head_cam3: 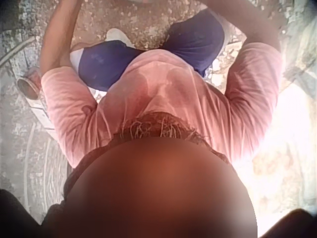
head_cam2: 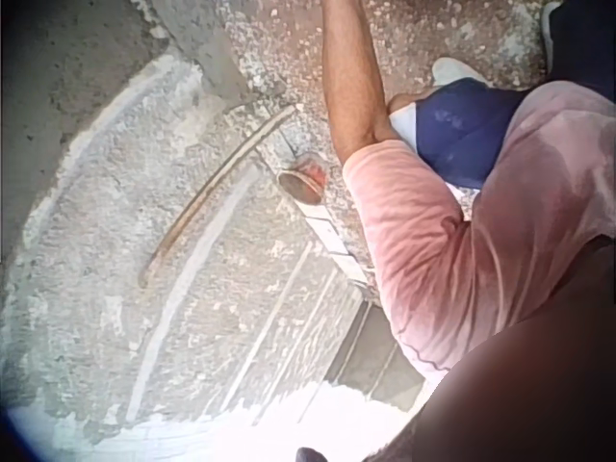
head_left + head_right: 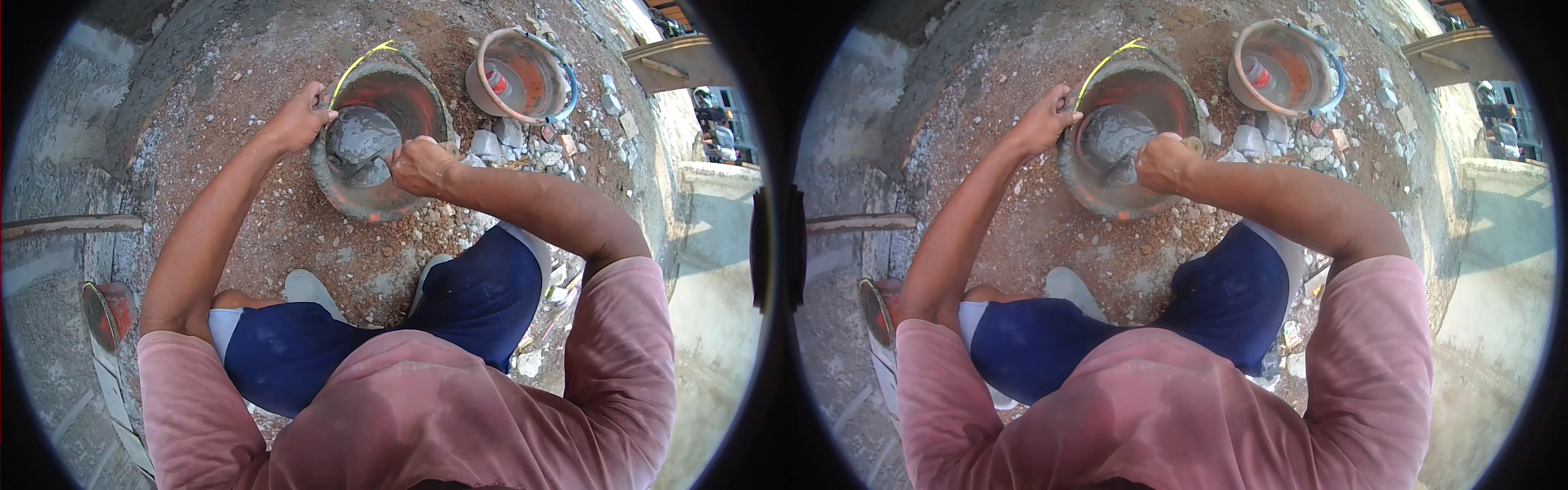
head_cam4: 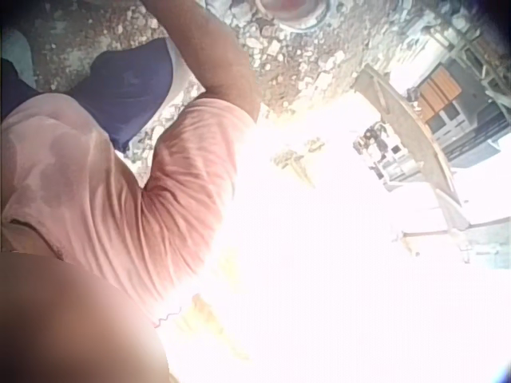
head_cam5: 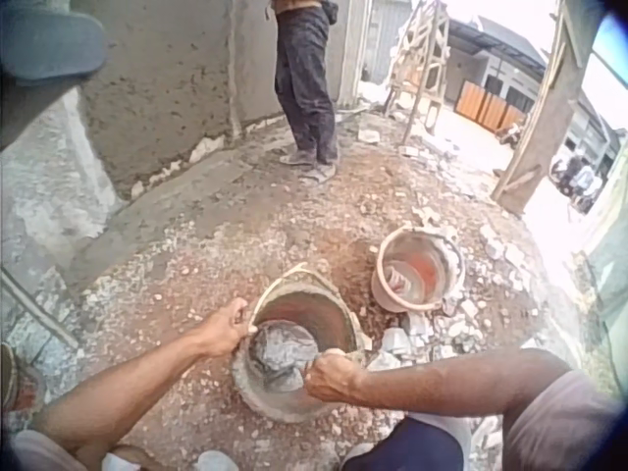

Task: The person applies mortar to a wall using a trowel, taking mortar from a bucket and spreading it along the base of the wall.

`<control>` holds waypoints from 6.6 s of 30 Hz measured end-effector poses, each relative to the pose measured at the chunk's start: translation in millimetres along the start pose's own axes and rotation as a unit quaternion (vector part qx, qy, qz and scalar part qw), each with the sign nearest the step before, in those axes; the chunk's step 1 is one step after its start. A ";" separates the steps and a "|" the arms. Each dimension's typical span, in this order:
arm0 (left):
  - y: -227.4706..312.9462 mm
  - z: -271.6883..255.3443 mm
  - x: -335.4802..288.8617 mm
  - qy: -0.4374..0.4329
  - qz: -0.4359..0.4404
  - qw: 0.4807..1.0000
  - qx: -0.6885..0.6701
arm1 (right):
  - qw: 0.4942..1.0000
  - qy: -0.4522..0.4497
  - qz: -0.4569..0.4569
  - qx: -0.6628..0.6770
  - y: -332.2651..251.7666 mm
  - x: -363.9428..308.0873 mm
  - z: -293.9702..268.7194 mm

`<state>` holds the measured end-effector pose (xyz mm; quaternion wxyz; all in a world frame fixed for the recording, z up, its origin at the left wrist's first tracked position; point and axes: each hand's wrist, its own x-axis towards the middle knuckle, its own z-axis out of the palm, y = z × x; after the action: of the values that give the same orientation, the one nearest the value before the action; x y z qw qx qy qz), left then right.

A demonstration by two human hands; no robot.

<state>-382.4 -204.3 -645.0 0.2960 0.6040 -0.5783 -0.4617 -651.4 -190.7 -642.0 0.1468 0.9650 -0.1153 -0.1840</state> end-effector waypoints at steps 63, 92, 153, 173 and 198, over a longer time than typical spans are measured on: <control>30.7 11.7 -10.1 -0.022 -0.021 0.993 0.112 | 0.976 -0.041 0.196 -0.081 40.5 22.0 2.0; 30.7 16.4 -16.0 -0.008 -0.007 0.994 0.105 | 0.787 -0.153 0.230 0.552 57.1 14.8 -4.5; 20.0 14.4 2.2 -0.002 -0.023 1.000 0.019 | 0.604 -0.334 0.223 0.688 52.0 -33.0 -69.2; 5.1 21.1 -3.6 -0.009 -0.016 0.997 -0.073 | 0.998 -0.028 -0.008 0.057 19.3 2.4 -35.2; 14.4 35.5 6.4 -0.021 -0.008 0.997 -0.071 | 0.888 -0.244 0.154 0.357 25.2 -0.7 11.1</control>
<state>-421.1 -206.5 -647.7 0.3224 0.5763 -0.5448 -0.5169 -660.5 -216.6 -643.5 -0.2138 0.8471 -0.3527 -0.3352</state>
